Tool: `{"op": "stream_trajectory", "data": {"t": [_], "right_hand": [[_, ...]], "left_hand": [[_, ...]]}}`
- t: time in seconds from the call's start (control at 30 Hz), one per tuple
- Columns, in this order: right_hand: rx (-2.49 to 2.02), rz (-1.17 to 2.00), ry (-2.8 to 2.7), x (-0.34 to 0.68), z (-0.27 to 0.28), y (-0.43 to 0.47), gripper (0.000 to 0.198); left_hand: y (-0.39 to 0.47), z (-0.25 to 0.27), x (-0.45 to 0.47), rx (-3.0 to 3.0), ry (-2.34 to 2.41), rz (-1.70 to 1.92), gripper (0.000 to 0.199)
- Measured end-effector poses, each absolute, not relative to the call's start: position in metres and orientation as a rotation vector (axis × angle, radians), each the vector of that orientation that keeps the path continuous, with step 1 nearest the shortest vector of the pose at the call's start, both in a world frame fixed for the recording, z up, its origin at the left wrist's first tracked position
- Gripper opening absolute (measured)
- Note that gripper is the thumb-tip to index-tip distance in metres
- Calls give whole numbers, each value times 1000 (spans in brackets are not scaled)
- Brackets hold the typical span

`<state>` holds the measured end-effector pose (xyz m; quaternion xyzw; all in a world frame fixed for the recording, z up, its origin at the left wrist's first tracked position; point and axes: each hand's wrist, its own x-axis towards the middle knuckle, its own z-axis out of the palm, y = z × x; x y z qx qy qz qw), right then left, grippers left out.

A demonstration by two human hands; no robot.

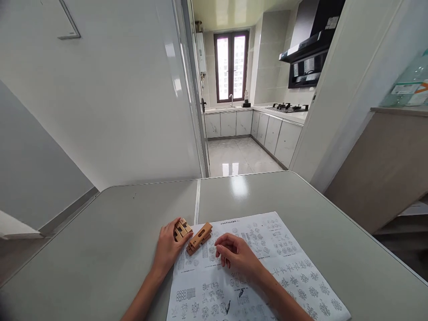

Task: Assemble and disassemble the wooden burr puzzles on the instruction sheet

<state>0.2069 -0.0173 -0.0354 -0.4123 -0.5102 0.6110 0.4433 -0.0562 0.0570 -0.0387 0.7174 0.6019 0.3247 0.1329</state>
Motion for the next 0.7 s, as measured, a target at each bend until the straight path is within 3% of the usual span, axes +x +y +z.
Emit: {"op": "stream_trajectory", "data": {"t": [0.43, 0.7], "right_hand": [[-1052, 1522, -1285, 207, -38, -11, 48], [-1118, 1475, -1434, 219, -9, -16, 43]], "left_hand": [[62, -31, -59, 1849, 1805, 981, 68], [24, 14, -38, 1626, 1695, 1143, 74]]}}
